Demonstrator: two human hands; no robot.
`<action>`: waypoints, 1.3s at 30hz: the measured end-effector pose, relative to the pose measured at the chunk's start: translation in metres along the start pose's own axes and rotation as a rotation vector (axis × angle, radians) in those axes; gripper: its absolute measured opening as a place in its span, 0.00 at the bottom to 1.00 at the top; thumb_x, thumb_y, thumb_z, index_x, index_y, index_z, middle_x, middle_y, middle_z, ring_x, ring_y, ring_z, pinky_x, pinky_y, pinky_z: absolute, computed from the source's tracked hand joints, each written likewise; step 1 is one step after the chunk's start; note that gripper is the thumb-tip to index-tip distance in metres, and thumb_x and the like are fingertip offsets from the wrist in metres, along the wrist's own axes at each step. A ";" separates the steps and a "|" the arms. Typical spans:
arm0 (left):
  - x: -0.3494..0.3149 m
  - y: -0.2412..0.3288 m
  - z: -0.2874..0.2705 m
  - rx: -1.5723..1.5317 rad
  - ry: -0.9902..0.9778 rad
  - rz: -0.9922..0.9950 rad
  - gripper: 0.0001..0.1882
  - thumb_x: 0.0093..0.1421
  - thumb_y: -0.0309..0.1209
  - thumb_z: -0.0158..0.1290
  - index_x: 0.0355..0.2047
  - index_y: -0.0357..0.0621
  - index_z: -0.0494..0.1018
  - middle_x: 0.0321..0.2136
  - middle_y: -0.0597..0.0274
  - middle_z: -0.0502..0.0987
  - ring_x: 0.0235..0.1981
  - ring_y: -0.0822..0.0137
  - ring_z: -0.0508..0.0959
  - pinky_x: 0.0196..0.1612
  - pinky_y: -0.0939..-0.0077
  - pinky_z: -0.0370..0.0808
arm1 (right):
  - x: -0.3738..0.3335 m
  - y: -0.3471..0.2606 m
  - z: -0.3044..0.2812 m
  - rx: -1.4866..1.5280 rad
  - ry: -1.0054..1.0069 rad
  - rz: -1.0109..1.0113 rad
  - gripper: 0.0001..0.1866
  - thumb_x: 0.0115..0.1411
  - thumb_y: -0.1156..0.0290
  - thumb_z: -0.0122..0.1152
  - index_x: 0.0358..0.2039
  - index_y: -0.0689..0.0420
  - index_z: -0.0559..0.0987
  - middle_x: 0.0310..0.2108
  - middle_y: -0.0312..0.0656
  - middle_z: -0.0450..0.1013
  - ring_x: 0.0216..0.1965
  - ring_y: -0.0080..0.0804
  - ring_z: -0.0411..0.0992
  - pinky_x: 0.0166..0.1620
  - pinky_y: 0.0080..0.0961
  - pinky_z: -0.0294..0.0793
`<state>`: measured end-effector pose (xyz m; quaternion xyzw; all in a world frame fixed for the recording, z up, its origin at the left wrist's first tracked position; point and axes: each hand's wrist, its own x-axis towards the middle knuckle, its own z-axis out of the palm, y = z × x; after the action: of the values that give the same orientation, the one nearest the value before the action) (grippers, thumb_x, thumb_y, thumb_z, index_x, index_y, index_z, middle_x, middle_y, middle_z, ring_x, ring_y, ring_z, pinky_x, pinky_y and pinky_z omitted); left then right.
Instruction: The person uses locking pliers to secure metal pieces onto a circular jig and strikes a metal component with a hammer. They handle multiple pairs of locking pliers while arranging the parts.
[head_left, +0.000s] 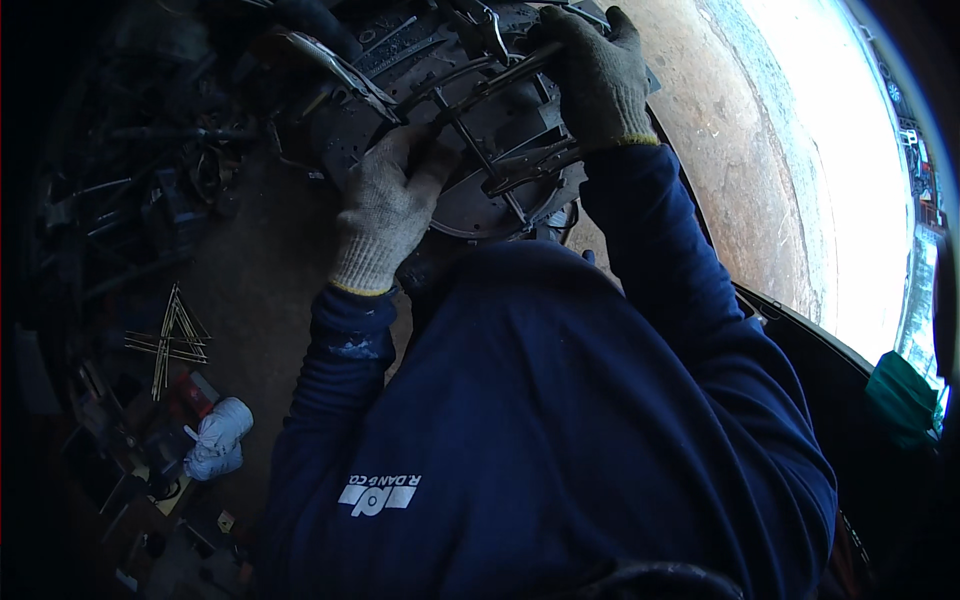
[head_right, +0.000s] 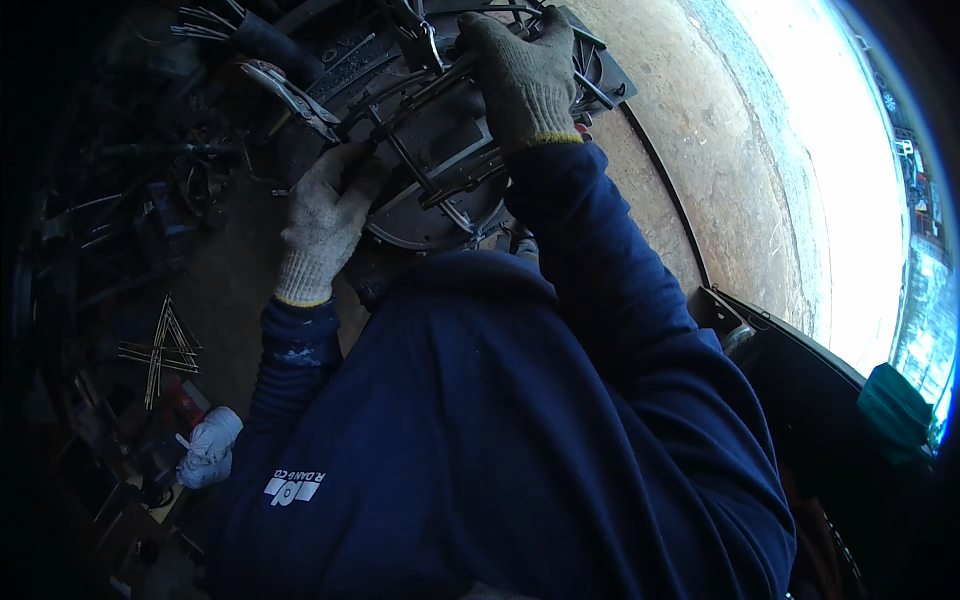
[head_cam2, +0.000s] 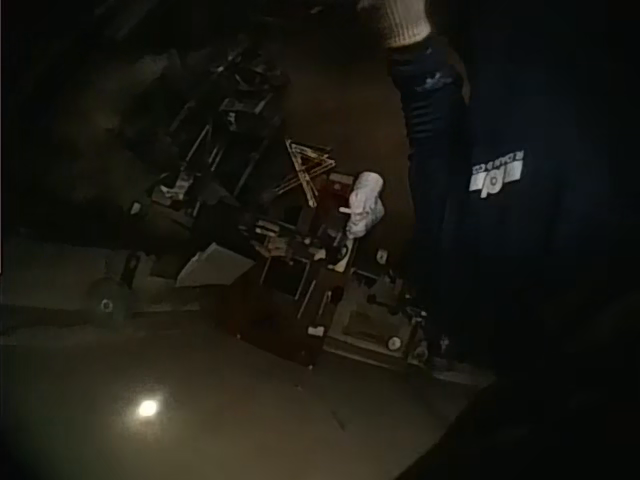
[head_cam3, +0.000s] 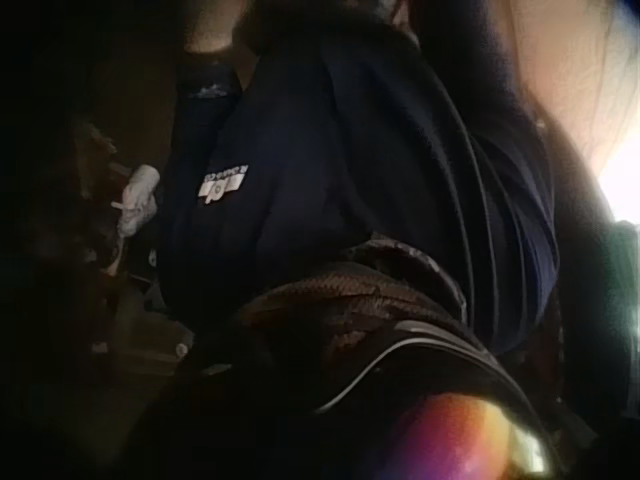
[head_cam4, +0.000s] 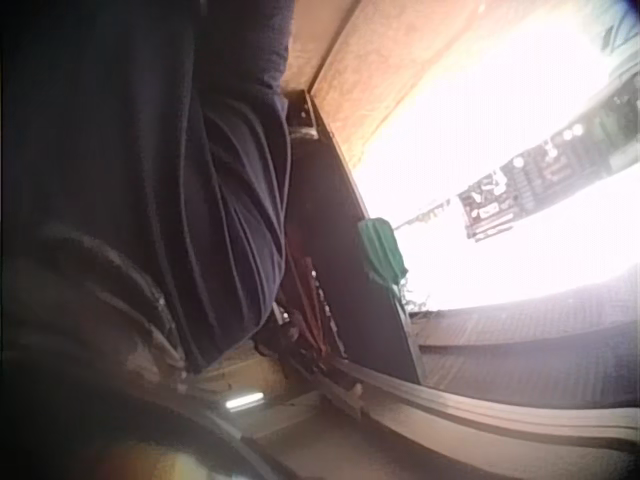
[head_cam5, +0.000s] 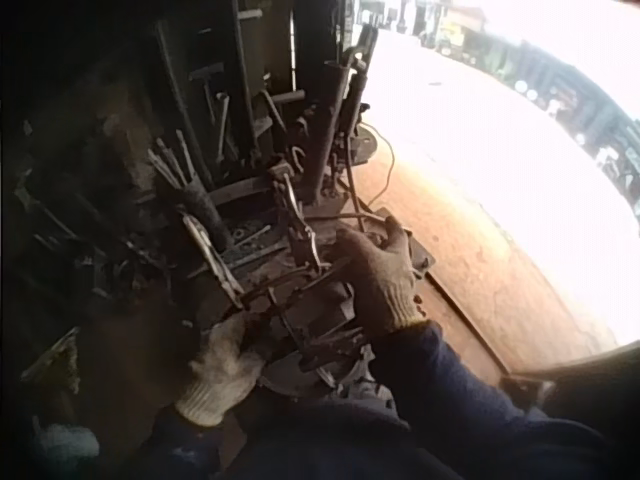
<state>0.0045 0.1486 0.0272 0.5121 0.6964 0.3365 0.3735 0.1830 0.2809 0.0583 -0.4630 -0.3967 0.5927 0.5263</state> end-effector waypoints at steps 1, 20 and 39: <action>0.003 -0.003 0.005 0.002 0.032 0.026 0.20 0.69 0.42 0.56 0.46 0.34 0.79 0.36 0.49 0.84 0.39 0.58 0.85 0.44 0.65 0.79 | 0.011 0.010 -0.005 0.039 -0.012 0.000 0.40 0.64 0.71 0.63 0.70 0.67 0.52 0.38 0.46 0.77 0.36 0.34 0.79 0.37 0.28 0.79; 0.031 -0.033 0.039 -0.331 -0.079 -0.058 0.25 0.57 0.41 0.69 0.44 0.32 0.75 0.38 0.53 0.84 0.37 0.64 0.82 0.46 0.68 0.77 | 0.022 0.003 -0.033 -0.049 -0.172 0.113 0.28 0.69 0.54 0.60 0.57 0.64 0.71 0.43 0.41 0.73 0.44 0.32 0.73 0.47 0.31 0.76; -0.024 -0.050 0.007 0.295 0.475 0.646 0.17 0.60 0.29 0.64 0.47 0.38 0.74 0.41 0.51 0.81 0.41 0.52 0.83 0.45 0.60 0.80 | 0.017 -0.019 -0.052 -0.239 -0.182 -0.033 0.33 0.67 0.58 0.64 0.65 0.65 0.68 0.56 0.52 0.74 0.57 0.39 0.75 0.63 0.33 0.74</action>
<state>-0.0074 0.1137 -0.0145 0.6601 0.6075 0.4419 0.0007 0.2378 0.2999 0.0612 -0.4602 -0.5180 0.5718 0.4392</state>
